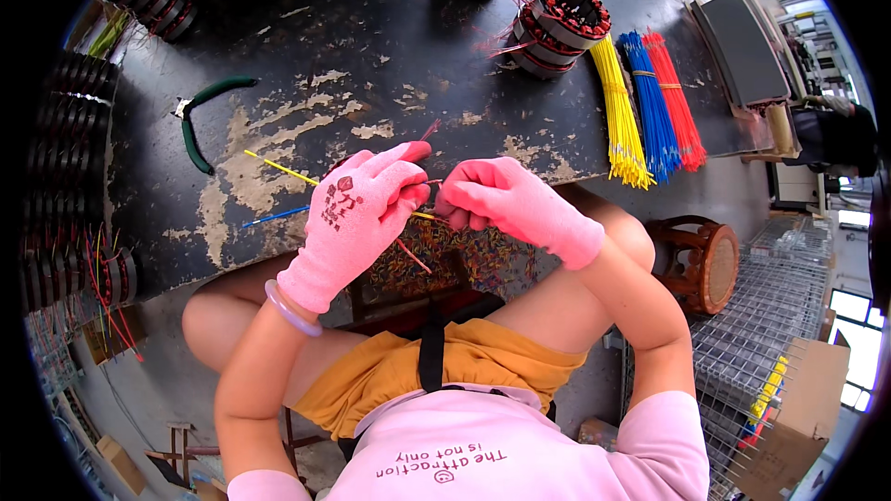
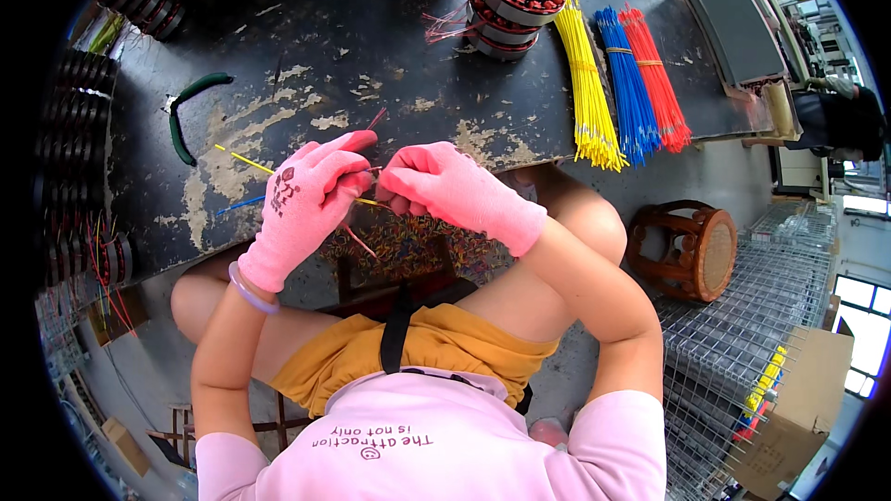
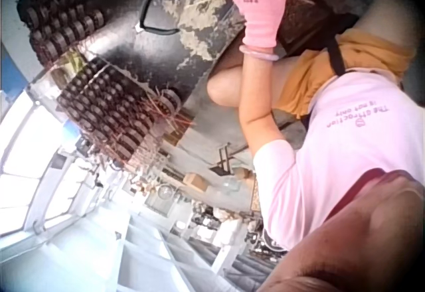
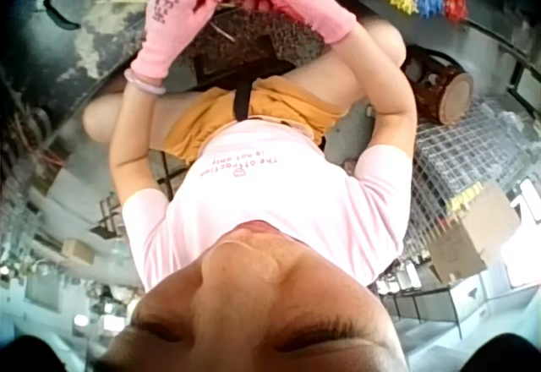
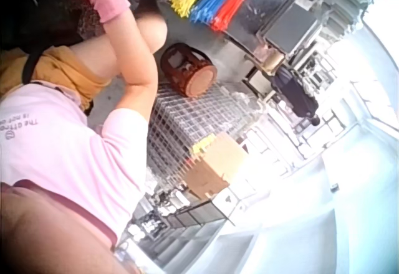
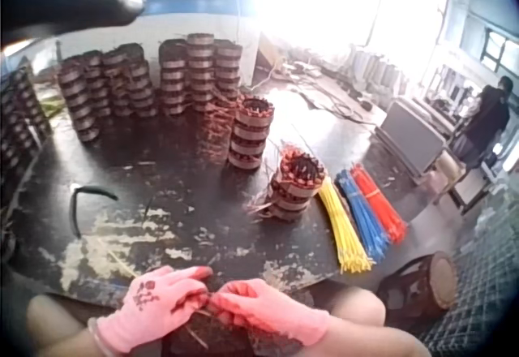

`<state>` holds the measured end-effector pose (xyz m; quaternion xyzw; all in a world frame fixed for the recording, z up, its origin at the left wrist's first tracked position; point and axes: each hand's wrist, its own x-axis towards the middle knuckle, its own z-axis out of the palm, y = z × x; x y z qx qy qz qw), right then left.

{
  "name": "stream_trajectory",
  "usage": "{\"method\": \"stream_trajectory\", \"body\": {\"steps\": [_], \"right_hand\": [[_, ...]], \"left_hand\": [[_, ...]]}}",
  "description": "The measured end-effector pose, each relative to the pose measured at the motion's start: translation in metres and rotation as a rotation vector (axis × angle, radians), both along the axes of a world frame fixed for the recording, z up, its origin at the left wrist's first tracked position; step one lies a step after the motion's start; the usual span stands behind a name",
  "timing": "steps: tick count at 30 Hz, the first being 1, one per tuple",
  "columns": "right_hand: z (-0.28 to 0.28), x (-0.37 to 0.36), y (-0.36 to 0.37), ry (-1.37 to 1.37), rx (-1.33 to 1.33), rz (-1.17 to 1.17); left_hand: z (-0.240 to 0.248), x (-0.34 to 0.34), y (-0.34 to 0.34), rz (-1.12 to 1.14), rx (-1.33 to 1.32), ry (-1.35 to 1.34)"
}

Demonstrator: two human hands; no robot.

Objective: The person is wiring motor stators by hand and using pliers. They insert colored wires into the slots of a stator and cut the wire ends with pliers while working at a large workbench.

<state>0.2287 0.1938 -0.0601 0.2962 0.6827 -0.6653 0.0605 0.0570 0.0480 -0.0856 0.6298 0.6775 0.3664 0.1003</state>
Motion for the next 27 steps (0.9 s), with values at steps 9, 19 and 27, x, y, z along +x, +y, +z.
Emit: {"method": "stream_trajectory", "body": {"steps": [9, 19, 27], "right_hand": [[0.009, -0.008, -0.004, -0.055, 0.200, 0.017], [-0.018, 0.001, -0.006, 0.405, 1.382, 0.071], [-0.021, 0.017, 0.008, 0.226, 1.515, 0.125]], "left_hand": [[0.003, 0.001, 0.002, -0.034, 0.011, 0.032], [0.001, 0.000, 0.001, -0.020, -0.002, 0.025], [0.001, 0.001, 0.001, -0.037, 0.013, 0.015]]}}
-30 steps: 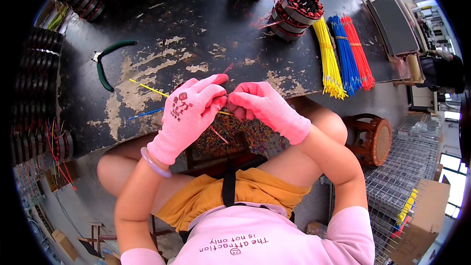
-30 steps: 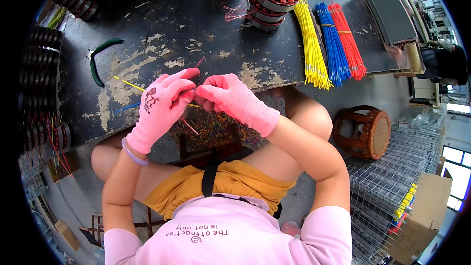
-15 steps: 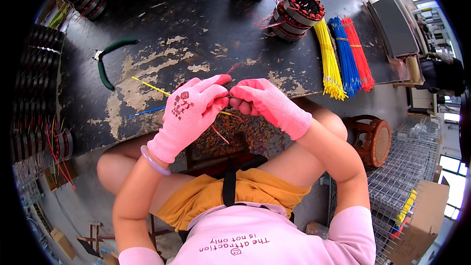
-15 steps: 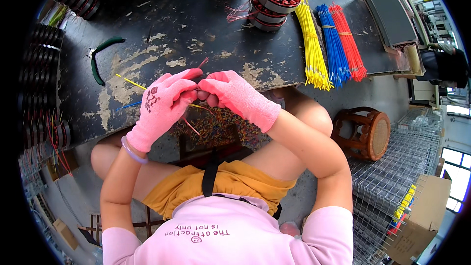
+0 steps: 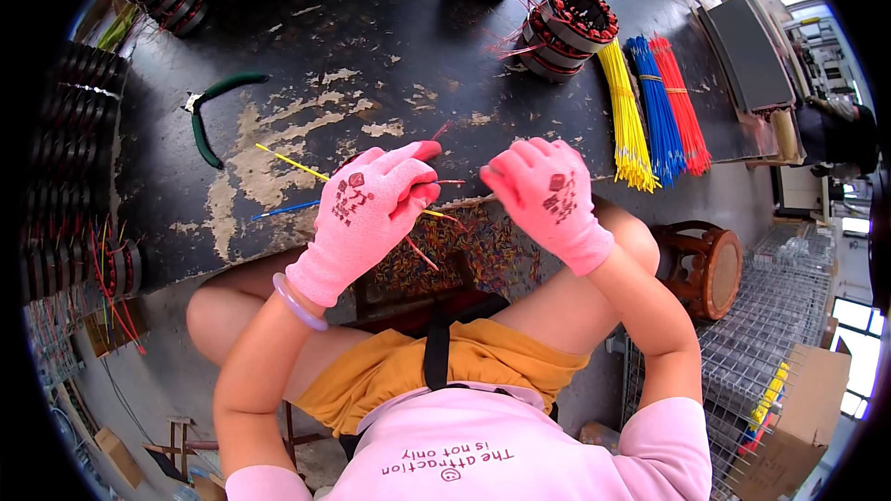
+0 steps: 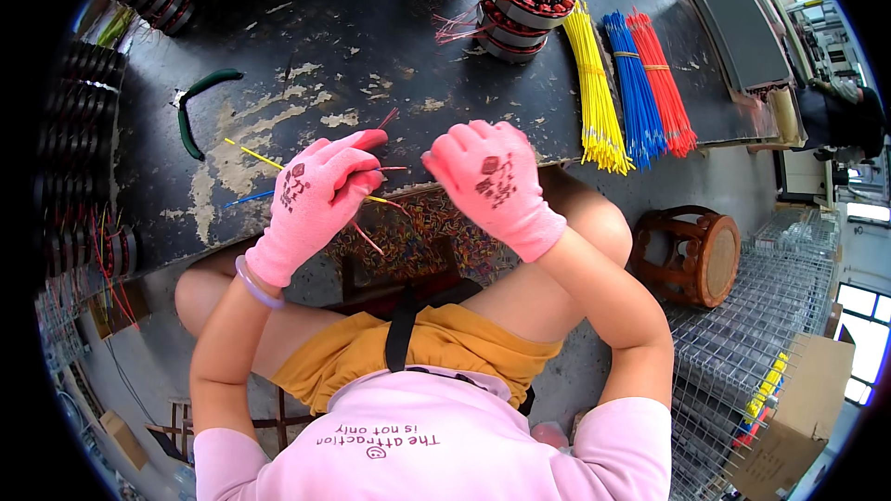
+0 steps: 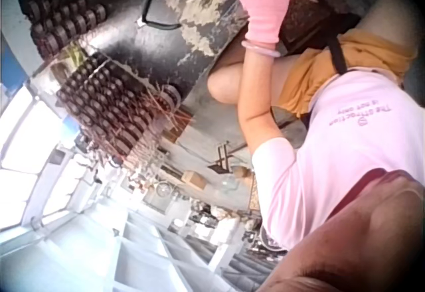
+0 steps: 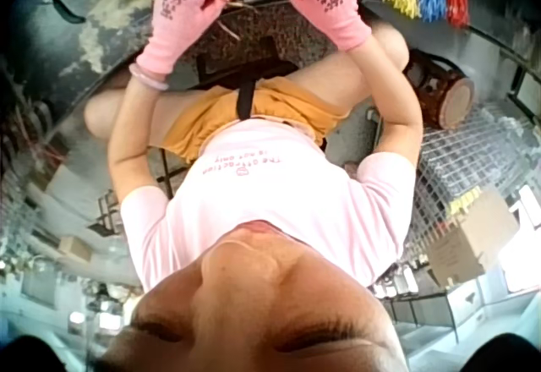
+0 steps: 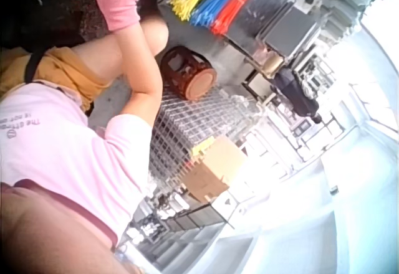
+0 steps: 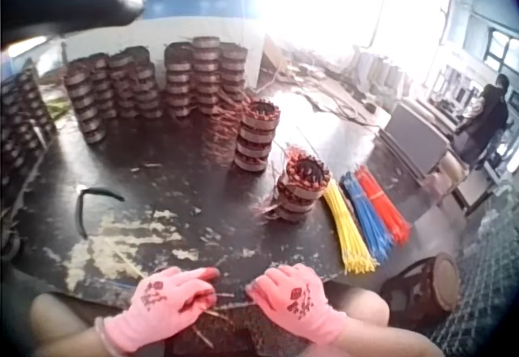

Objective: The person is wiring motor stators by hand and using pliers. They insert colored wires into the slots of a stator and cut the wire ends with pliers while working at a large workbench.

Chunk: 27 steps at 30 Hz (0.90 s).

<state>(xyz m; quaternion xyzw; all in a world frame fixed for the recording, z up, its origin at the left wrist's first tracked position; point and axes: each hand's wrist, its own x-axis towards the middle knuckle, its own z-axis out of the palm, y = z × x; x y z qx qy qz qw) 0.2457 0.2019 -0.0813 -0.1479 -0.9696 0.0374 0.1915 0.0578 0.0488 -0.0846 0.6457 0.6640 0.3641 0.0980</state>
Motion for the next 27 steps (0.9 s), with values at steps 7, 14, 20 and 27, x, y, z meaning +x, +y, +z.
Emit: {"method": "stream_trajectory", "body": {"steps": [7, 14, 20, 27], "right_hand": [[0.007, -0.030, -0.010, -0.010, -1.404, -0.060], [0.000, -0.038, -0.003, -0.072, -1.223, -0.066], [0.010, 0.007, 0.013, 0.081, -1.158, -0.188], [0.013, 0.219, 0.149, 0.269, -0.090, -1.077]], "left_hand": [[0.017, -0.002, -0.008, 0.008, -0.019, 0.093], [0.025, -0.009, -0.011, 0.081, 0.062, 0.361], [0.003, -0.001, -0.003, 0.113, -0.063, 0.211], [0.009, 0.005, -0.003, 0.123, -0.100, 0.167]]}}
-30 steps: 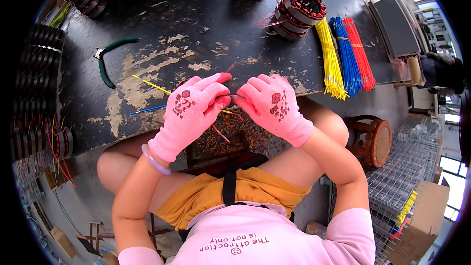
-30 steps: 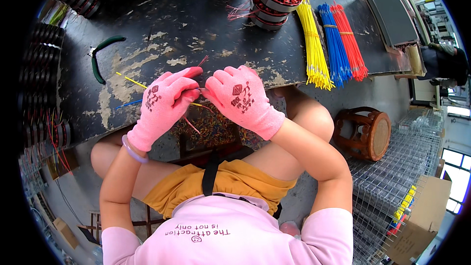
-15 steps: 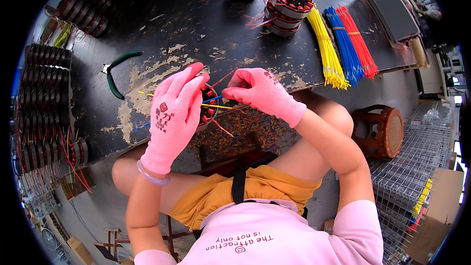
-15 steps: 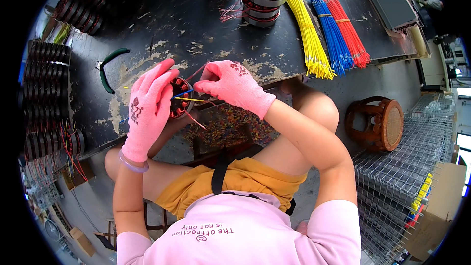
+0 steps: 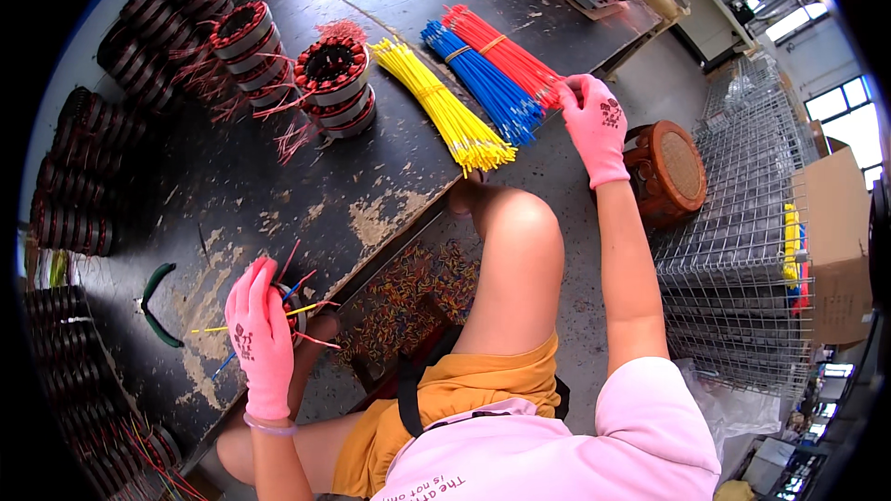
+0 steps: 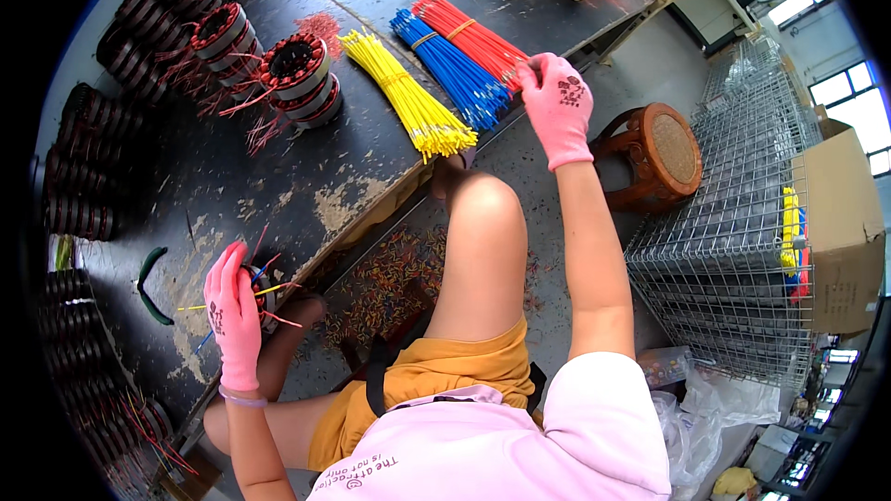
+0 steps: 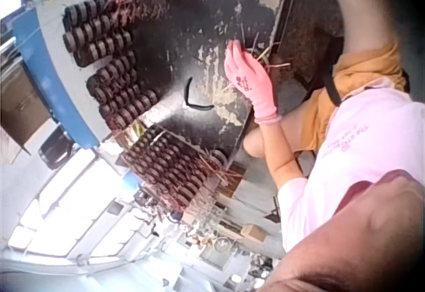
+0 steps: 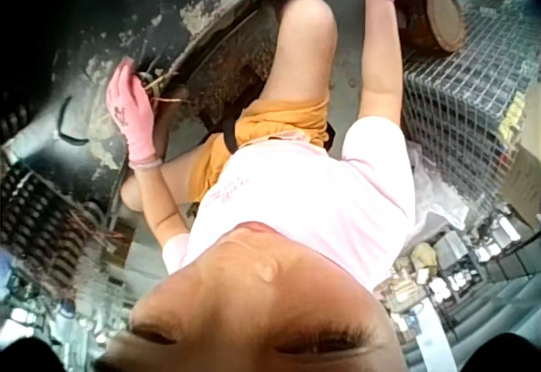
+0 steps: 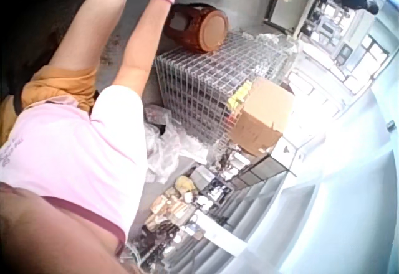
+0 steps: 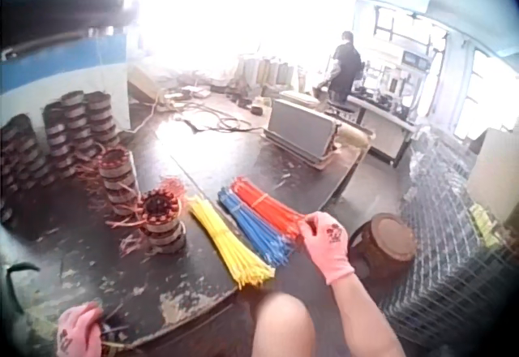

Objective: The person is wiring motor stators by hand and using pliers. They insert colored wires into the slots of a stator and cut the wire ends with pliers while working at a large workbench.

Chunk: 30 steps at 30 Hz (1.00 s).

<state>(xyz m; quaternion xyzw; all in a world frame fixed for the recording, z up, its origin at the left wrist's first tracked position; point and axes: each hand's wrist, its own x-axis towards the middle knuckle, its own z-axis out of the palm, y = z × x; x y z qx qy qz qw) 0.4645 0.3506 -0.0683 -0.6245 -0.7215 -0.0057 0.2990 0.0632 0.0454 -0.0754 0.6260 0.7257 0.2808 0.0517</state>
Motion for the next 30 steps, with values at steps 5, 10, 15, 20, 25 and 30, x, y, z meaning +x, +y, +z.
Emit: {"method": "stream_trajectory", "body": {"steps": [5, 10, 15, 20, 25, 30], "right_hand": [[-0.013, 0.030, 0.044, -0.288, 0.136, -0.032], [-0.012, -0.004, 0.065, -0.433, -0.137, -0.033], [-0.008, -0.005, 0.061, -0.405, -0.156, -0.065], [-0.005, 0.005, 0.070, -0.184, -0.321, 0.008], [0.002, 0.014, 0.072, -0.339, -0.313, -0.039], [0.016, 0.044, 0.058, -0.276, -0.231, -0.118]], "left_hand": [[-0.002, 0.000, 0.002, -0.013, -0.017, 0.004], [-0.002, -0.004, 0.000, 0.003, -0.015, 0.017], [-0.003, -0.001, 0.001, 0.006, 0.001, 0.007], [-0.004, -0.003, -0.002, 0.003, 0.023, 0.014], [-0.005, -0.001, 0.002, -0.003, 0.050, 0.023], [-0.007, -0.005, -0.001, 0.000, 0.078, 0.046]]}}
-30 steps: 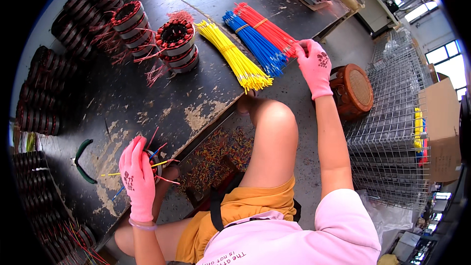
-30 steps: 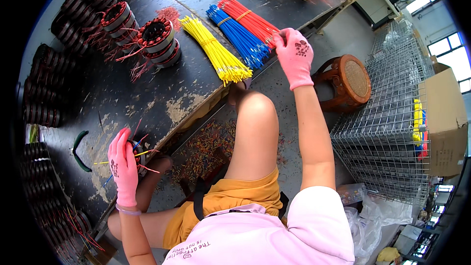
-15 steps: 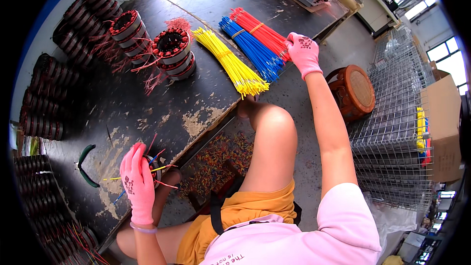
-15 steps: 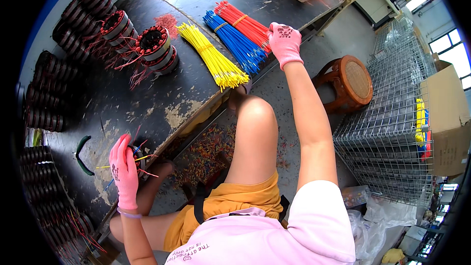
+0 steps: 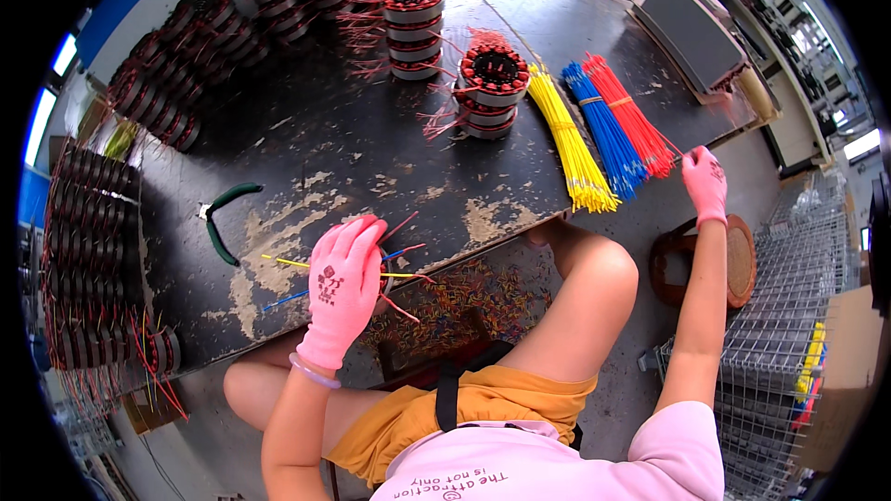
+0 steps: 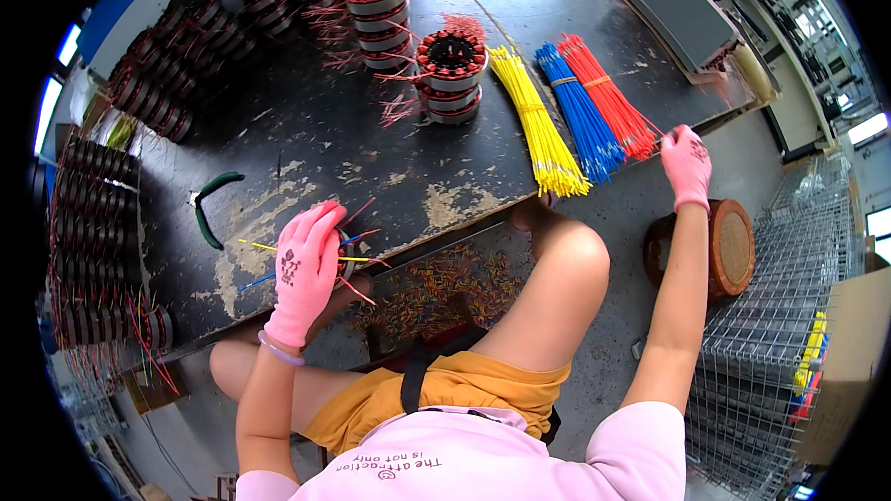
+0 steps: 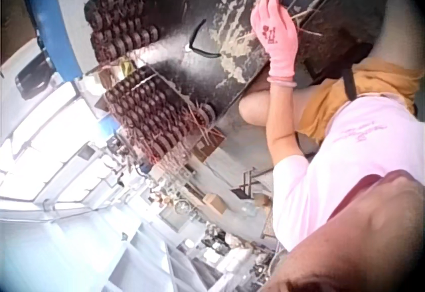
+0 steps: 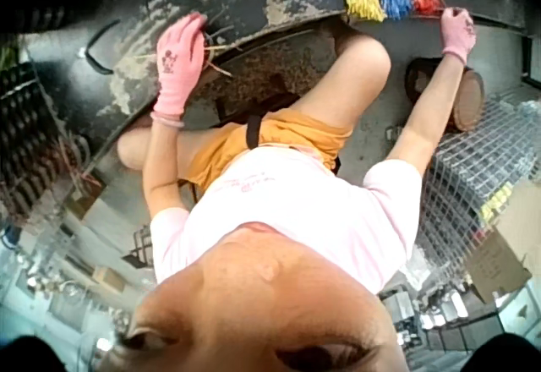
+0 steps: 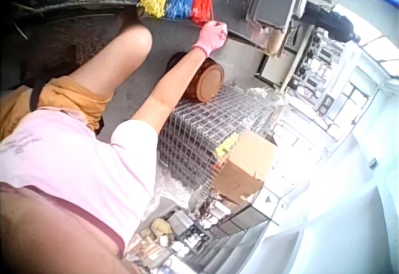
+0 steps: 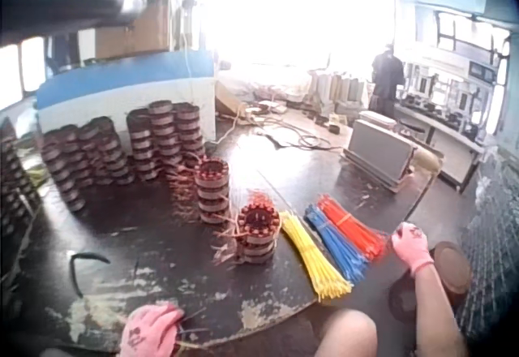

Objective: The person is wiring motor stators by hand and using pliers. They insert colored wires into the slots of a stator and cut the wire ends with pliers while working at a large workbench.

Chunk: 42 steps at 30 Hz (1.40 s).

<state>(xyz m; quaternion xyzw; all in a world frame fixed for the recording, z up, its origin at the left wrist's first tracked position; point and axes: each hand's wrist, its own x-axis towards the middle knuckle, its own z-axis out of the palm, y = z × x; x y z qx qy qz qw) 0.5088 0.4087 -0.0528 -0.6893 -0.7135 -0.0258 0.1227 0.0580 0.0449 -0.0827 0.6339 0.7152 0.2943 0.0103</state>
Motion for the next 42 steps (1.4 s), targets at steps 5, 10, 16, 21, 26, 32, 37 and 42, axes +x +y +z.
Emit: {"method": "stream_trajectory", "body": {"steps": [5, 10, 16, 21, 26, 32, 37, 42], "right_hand": [[0.040, 0.022, -0.072, 0.263, 0.225, 0.020], [0.092, -0.128, -0.212, 0.917, 0.022, 0.403], [0.101, -0.225, -0.253, 0.931, -0.258, 1.023], [0.032, -0.251, -0.218, 0.674, -0.338, 0.890], [-0.035, -0.306, -0.215, 0.778, -0.916, 0.890], [-0.046, -0.319, -0.227, 0.987, -0.730, 0.903], [-0.023, -0.298, -0.236, 0.693, -0.324, 1.012], [-0.017, -0.300, -0.228, 0.676, -0.144, 1.180]], "left_hand": [[0.004, -0.001, -0.007, 0.046, 0.066, 0.011], [0.088, 0.038, 0.020, -0.121, 0.452, 0.285], [0.114, 0.033, 0.008, -0.226, 0.510, 0.367], [0.082, 0.005, -0.021, 0.153, 0.372, 0.121], [0.021, 0.005, -0.003, 0.172, 0.210, -0.191], [-0.010, 0.009, 0.003, 0.224, 0.204, -0.204], [-0.006, -0.003, 0.000, 0.109, 0.055, -0.226], [0.012, -0.012, 0.000, -0.067, -0.069, -0.273]]}}
